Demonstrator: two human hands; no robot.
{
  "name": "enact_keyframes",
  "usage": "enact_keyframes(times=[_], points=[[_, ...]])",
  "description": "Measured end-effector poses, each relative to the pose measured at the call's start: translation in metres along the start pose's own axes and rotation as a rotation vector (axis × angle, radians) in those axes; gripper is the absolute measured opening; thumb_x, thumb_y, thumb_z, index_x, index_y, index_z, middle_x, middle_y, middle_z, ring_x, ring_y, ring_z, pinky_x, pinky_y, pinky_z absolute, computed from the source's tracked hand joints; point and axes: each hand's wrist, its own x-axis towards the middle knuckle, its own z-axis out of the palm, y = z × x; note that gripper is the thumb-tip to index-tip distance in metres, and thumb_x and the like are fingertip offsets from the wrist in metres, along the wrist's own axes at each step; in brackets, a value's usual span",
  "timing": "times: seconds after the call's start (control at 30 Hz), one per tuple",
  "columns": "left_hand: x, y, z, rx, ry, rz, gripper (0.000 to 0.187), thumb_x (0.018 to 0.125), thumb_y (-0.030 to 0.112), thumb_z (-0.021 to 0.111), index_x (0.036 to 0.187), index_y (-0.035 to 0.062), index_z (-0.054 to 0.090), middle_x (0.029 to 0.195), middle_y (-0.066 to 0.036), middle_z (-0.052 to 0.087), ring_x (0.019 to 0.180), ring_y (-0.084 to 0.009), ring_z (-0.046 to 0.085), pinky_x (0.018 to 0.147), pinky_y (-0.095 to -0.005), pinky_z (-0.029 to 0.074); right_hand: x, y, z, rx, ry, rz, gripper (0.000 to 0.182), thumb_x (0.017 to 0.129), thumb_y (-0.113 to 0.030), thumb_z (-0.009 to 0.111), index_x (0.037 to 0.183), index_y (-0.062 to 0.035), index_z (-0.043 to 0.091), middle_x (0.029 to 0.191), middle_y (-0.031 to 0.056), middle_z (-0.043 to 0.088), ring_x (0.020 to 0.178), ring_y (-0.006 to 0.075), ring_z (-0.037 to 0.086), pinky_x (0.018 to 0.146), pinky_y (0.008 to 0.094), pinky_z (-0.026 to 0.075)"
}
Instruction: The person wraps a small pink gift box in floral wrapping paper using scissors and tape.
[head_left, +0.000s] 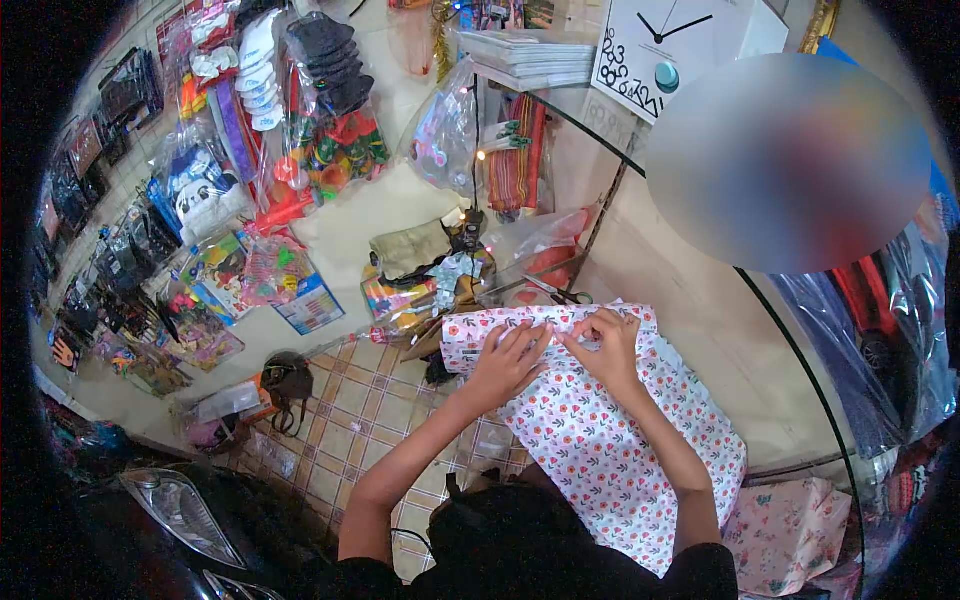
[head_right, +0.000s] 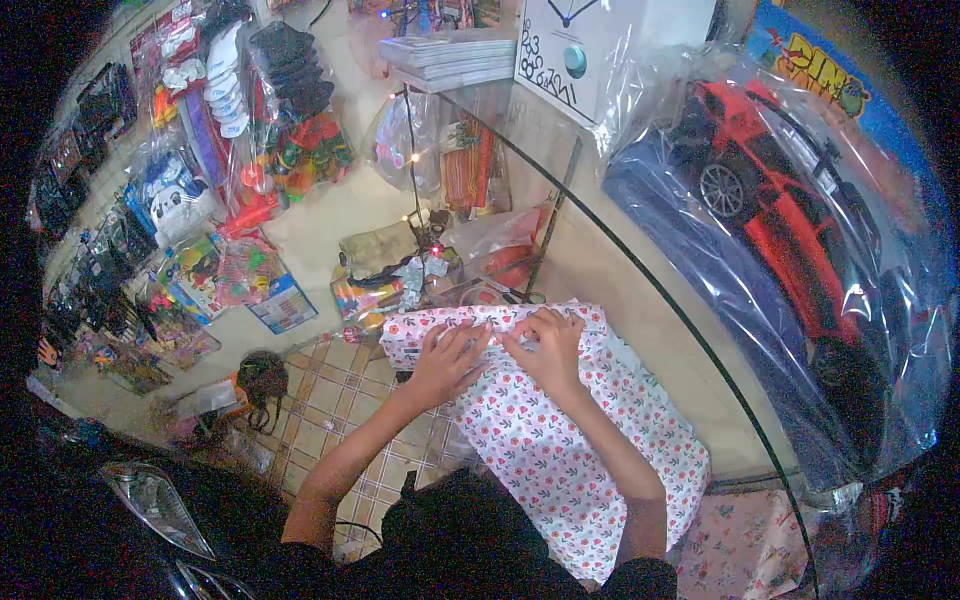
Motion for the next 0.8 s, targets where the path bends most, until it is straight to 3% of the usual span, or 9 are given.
enact_keyframes(times=[0.17,0.37,0.8], points=[[-0.0036,-0.0006,0.0053,-0.048,-0.046,-0.057,0.068,0.081,0.028,0.068,0.141,0.0129,0.041,0.128,-0.006,0.051,0.118,-0.0229,0.048,0.099,-0.0441,0.031,-0.0010,-0.0001,0.0024,-0.003,-0.018,0.047,0.023,0.067,-0.027,0.079,0.066,-0.0136,0.061,0.068,-0.0020,0.053,0.070,0.0173,0.054,0.078,0.0377,0.028],[-0.0019,-0.0016,0.0016,0.020,-0.026,0.024,0.065,0.080,0.028,0.068,0.140,0.0212,0.043,0.137,-0.003,0.048,0.121,-0.0223,0.047,0.101,-0.0430,0.030,-0.0022,0.0032,0.0051,0.004,-0.034,0.080,0.022,0.066,-0.027,0.079,0.067,-0.0138,0.061,0.069,-0.0019,0.052,0.073,0.0175,0.054,0.078,0.0375,0.028],[0.0036,-0.0004,-0.0019,-0.023,-0.029,-0.015,0.059,0.082,0.032,0.067,0.135,0.0128,0.048,0.136,-0.006,0.050,0.120,-0.0249,0.049,0.097,-0.0438,0.035,0.0011,-0.0062,-0.0004,0.003,-0.051,0.132,0.024,0.072,-0.031,0.077,0.066,-0.0127,0.062,0.067,-0.0010,0.053,0.074,0.0172,0.054,0.079,0.0374,0.028]])
